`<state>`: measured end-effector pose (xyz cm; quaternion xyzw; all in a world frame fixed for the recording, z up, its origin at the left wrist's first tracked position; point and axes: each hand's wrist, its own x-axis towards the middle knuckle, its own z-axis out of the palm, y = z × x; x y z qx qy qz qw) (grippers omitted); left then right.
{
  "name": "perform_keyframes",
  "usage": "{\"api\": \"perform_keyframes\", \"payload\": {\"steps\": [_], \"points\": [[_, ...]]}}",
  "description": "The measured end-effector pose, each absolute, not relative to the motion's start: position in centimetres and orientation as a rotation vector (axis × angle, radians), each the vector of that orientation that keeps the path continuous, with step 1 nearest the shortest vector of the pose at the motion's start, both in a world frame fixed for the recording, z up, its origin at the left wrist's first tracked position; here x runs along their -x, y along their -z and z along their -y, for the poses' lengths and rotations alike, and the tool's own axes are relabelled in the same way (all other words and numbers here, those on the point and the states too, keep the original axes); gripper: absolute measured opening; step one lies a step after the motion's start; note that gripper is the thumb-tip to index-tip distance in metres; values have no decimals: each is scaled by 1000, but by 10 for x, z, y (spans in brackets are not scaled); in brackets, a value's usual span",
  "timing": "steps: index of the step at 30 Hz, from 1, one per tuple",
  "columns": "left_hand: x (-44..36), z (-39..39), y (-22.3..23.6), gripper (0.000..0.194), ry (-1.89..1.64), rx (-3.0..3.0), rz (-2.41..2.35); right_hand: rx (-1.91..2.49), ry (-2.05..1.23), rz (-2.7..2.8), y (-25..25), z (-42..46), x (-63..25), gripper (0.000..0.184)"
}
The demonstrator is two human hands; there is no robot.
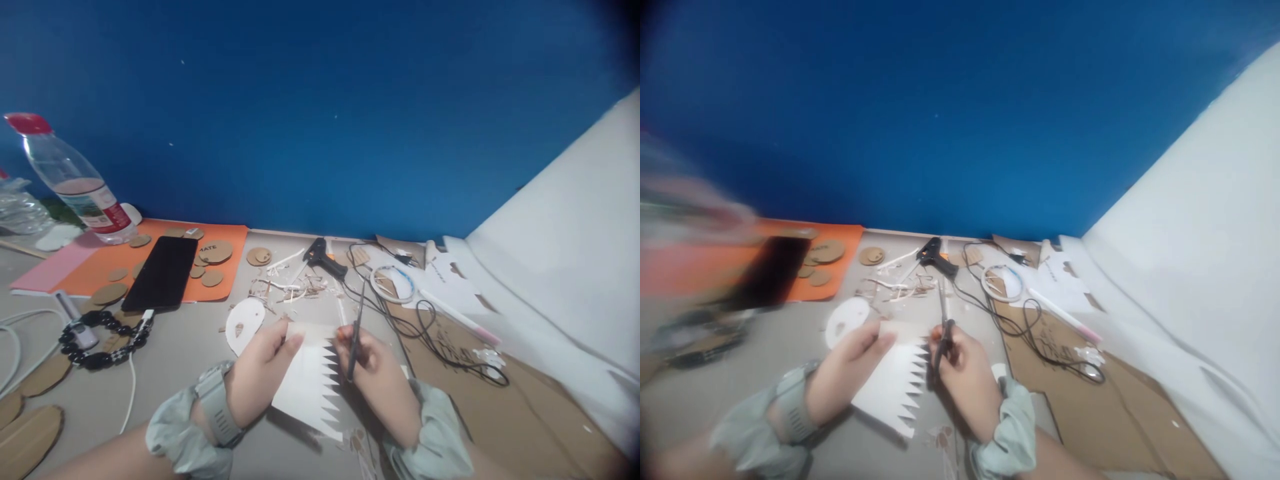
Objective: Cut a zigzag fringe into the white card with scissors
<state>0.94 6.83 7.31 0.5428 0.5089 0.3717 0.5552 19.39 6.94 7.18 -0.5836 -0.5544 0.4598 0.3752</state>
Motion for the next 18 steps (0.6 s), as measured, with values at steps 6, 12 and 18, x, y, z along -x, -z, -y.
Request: {"api": "perform_keyframes", "payload": {"steps": [6, 12, 18], "points": [[-9, -68, -73, 35, -895, -1339, -1225, 1532, -1194, 1438, -72, -69, -193, 16], [-9, -67, -74, 35, -881, -1324, -1224, 1498, -1188, 1444, -69, -69, -195, 16], [-10, -67, -75, 38, -837, -1304, -1250, 1449, -1160, 1472, -70, -70, -195, 12]]}}
